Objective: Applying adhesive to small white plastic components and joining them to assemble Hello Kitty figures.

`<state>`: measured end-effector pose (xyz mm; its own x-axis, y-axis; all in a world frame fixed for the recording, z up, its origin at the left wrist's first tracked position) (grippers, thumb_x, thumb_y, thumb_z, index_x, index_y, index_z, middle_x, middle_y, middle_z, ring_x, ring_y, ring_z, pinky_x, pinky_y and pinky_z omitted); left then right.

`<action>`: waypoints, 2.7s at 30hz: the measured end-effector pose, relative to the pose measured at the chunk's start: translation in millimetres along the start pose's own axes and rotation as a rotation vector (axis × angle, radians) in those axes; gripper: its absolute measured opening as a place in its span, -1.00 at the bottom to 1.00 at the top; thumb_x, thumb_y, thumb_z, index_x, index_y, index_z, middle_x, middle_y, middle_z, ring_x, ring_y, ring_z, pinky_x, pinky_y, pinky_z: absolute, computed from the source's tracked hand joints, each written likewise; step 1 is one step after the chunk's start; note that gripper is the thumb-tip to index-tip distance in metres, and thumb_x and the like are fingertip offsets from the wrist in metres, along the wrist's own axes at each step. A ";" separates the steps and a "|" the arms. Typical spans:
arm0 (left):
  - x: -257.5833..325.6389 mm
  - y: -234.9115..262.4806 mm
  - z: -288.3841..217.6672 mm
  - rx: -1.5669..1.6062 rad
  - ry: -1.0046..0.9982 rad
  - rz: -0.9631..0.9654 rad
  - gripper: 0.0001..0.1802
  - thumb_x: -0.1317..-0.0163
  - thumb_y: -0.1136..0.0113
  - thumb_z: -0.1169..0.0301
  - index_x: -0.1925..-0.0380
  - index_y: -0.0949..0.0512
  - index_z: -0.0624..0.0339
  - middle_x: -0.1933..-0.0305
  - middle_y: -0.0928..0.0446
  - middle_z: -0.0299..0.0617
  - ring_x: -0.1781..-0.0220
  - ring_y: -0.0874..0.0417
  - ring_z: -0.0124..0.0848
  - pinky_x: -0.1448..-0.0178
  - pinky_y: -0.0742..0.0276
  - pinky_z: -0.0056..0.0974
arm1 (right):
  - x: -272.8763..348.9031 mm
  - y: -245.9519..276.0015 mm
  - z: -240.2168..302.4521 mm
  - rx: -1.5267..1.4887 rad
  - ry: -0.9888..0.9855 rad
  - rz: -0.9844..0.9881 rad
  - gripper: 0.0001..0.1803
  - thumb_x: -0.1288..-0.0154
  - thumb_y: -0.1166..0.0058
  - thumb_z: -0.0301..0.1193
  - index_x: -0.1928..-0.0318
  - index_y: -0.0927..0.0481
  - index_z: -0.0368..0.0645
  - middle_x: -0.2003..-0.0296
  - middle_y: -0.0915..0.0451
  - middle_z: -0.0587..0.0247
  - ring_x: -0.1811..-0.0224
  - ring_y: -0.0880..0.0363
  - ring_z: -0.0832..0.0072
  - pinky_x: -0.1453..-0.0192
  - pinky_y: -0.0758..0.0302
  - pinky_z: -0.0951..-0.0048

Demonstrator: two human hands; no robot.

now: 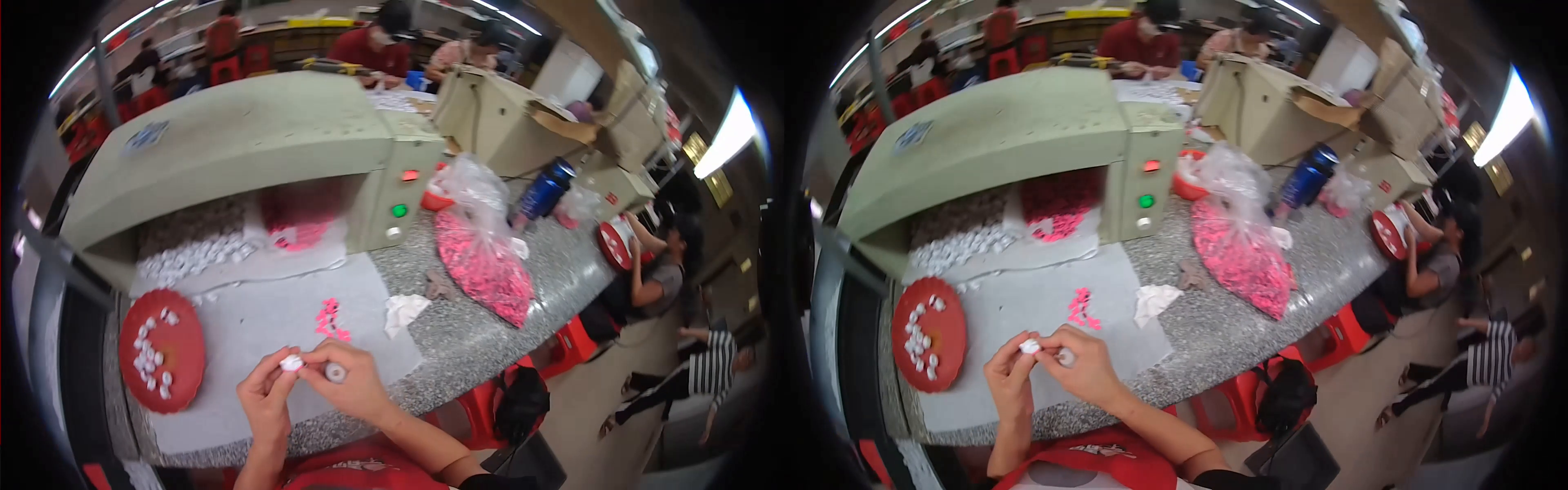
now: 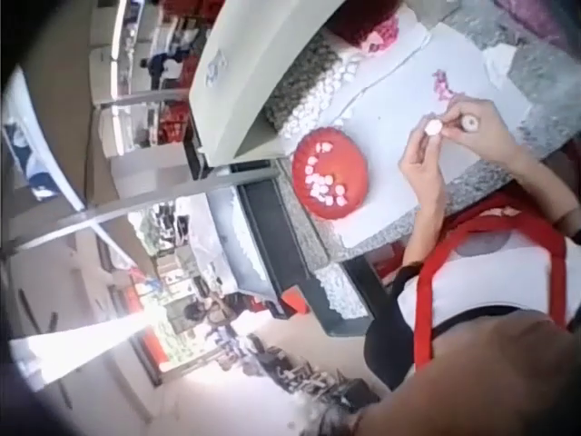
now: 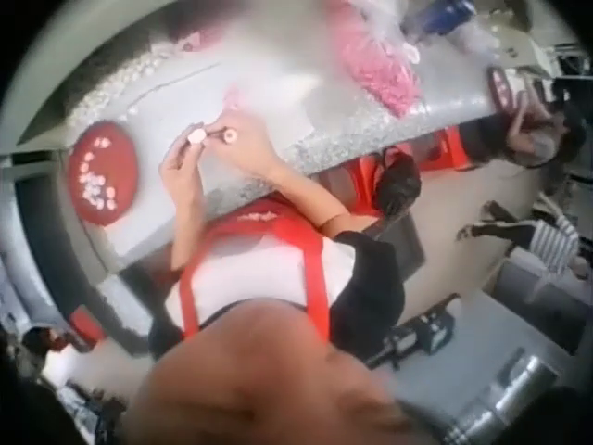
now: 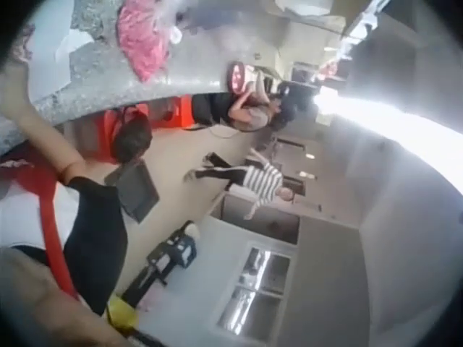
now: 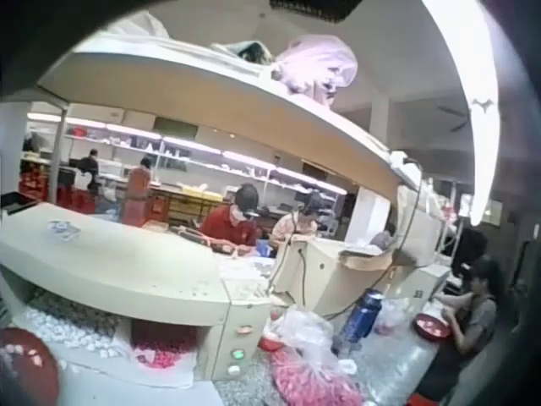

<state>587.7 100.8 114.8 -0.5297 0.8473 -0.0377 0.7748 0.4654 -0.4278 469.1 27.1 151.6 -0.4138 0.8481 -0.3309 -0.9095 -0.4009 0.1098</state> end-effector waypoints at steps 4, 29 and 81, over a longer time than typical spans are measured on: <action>-2.0 -10.1 10.0 0.065 0.021 0.054 -0.68 -0.04 -0.05 0.70 0.13 -0.44 0.47 0.12 -0.48 0.09 0.09 -0.52 -0.32 -0.02 -0.44 -0.32 | 4.2 7.7 -8.0 0.014 -0.024 -0.005 -0.87 0.02 -0.17 -0.53 0.41 -0.53 -0.25 0.52 -0.50 0.26 0.49 -0.48 0.54 0.41 -0.39 0.55; 4.4 -21.8 12.9 0.048 0.159 0.077 -0.57 -0.16 -0.02 0.34 0.04 -0.32 0.43 0.19 -0.47 -0.01 0.26 -0.52 -0.37 0.29 -0.46 -0.39 | 19.1 13.2 25.0 0.170 0.261 0.091 -0.78 0.01 -0.11 -0.61 0.27 -0.52 -0.22 0.31 -0.49 0.22 0.29 -0.52 0.39 0.26 -0.47 0.48; 14.0 -18.1 8.0 -0.014 0.195 0.263 -0.74 -0.12 -0.09 0.60 0.16 -0.38 0.40 0.35 -0.52 -0.12 0.28 -0.58 -0.45 0.22 -0.53 -0.42 | 29.8 -1.4 -44.7 -0.402 -0.609 0.189 -0.81 0.02 -0.12 -0.61 0.32 -0.47 -0.32 0.50 -0.51 0.20 0.56 -0.45 0.58 0.48 -0.40 0.61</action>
<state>563.5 102.2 114.8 -0.2359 0.9713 0.0295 0.8817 0.2267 -0.4137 459.8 37.4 99.7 -0.6162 0.7470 0.2496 -0.7846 -0.5550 -0.2764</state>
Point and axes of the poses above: each hand's wrist, its own x-axis away from the middle knuckle, its own y-axis out of the back of the hand, z = x × y, the point moved 6 cm from there along -x, towards the middle knuckle
